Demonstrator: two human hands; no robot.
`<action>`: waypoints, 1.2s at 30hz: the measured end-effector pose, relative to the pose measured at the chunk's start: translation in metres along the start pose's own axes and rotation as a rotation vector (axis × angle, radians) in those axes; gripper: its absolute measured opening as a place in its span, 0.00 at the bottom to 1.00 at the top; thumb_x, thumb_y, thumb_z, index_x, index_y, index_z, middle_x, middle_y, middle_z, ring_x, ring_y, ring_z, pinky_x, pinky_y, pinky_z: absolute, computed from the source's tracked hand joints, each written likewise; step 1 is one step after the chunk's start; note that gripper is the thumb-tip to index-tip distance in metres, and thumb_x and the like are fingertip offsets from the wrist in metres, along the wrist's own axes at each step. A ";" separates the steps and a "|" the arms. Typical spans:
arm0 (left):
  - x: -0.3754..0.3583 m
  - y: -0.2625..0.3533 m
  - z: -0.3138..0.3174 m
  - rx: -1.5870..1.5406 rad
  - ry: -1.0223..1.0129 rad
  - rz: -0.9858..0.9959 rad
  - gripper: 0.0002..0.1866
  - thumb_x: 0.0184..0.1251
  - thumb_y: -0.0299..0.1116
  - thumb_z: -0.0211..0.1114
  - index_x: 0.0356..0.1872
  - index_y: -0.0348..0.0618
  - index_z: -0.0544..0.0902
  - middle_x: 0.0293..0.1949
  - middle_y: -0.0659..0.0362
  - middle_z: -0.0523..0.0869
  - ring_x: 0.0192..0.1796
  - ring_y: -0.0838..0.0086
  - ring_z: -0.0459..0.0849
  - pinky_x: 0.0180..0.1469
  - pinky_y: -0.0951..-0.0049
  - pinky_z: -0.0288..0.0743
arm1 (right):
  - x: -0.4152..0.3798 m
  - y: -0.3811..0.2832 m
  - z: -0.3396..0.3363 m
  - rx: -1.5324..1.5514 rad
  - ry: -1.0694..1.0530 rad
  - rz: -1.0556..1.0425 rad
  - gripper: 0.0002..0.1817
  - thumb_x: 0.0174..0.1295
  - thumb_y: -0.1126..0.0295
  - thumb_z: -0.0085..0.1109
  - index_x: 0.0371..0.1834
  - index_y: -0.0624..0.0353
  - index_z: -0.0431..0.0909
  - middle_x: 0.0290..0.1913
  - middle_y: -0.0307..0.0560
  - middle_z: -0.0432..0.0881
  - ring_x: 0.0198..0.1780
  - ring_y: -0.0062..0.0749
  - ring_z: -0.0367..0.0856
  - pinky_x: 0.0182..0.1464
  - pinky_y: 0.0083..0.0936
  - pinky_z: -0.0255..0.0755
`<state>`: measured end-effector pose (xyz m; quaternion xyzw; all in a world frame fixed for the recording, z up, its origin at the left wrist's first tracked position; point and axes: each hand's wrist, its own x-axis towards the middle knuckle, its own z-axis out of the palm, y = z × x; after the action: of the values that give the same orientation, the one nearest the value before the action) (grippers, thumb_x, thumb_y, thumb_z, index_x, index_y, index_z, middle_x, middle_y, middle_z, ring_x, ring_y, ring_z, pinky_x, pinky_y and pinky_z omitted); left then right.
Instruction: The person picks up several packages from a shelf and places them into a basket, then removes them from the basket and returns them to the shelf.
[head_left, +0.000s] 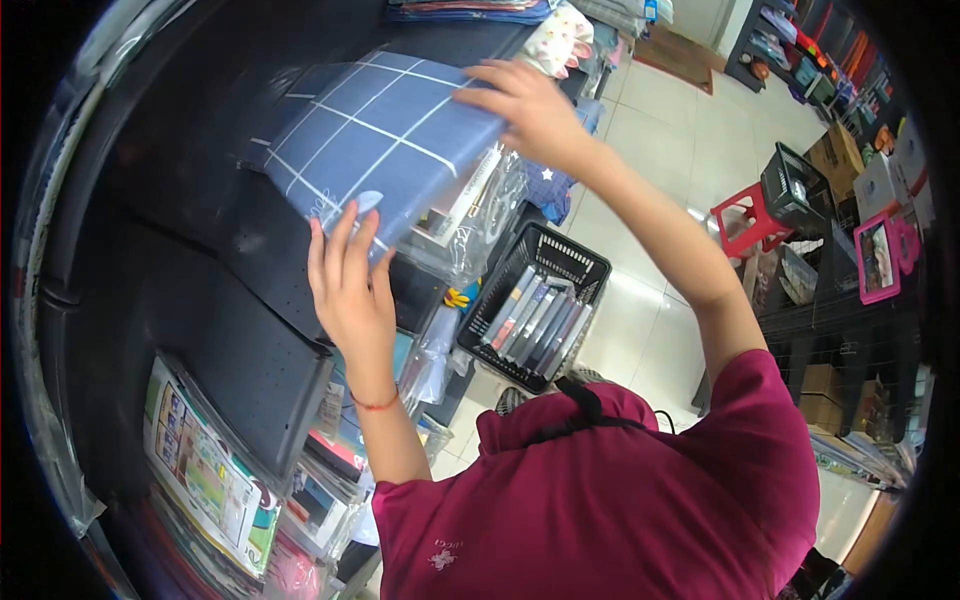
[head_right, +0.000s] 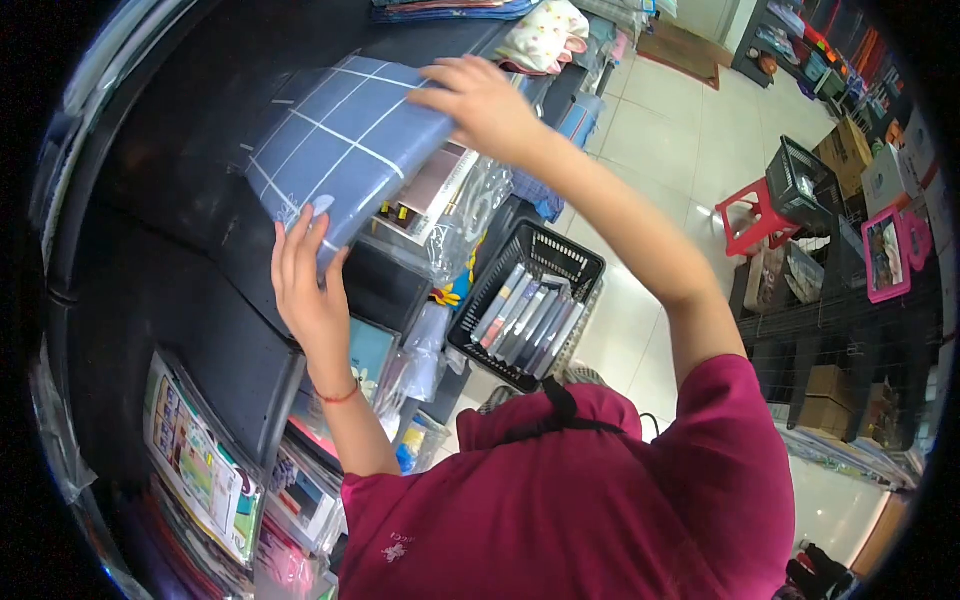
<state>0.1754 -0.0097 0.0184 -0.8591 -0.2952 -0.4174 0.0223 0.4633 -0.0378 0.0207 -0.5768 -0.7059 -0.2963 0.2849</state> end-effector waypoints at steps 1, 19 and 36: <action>-0.005 0.013 -0.005 0.006 -0.002 0.009 0.21 0.52 0.21 0.66 0.50 0.45 0.80 0.56 0.60 0.79 0.64 0.56 0.70 0.64 0.61 0.64 | -0.012 0.007 -0.015 0.068 -0.040 0.083 0.33 0.40 0.75 0.65 0.56 0.43 0.73 0.59 0.47 0.72 0.58 0.45 0.72 0.57 0.38 0.69; -0.094 0.174 0.210 -0.668 -0.582 -0.202 0.22 0.58 0.25 0.62 0.56 0.45 0.73 0.68 0.43 0.55 0.69 0.44 0.56 0.66 0.56 0.58 | -0.423 -0.038 -0.016 0.378 -0.066 1.103 0.21 0.47 0.82 0.63 0.48 0.63 0.75 0.48 0.58 0.80 0.50 0.50 0.80 0.52 0.33 0.73; -0.244 0.037 0.475 -0.107 -1.093 -0.510 0.34 0.49 0.49 0.72 0.59 0.58 0.69 0.65 0.40 0.57 0.65 0.42 0.60 0.65 0.52 0.56 | -0.518 -0.026 0.206 0.329 -0.953 0.946 0.22 0.62 0.53 0.53 0.49 0.60 0.73 0.39 0.50 0.82 0.44 0.47 0.79 0.48 0.41 0.70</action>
<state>0.4131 -0.0238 -0.4611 -0.8511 -0.4392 0.0779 -0.2768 0.5141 -0.2229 -0.5035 -0.8393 -0.4623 0.2567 0.1262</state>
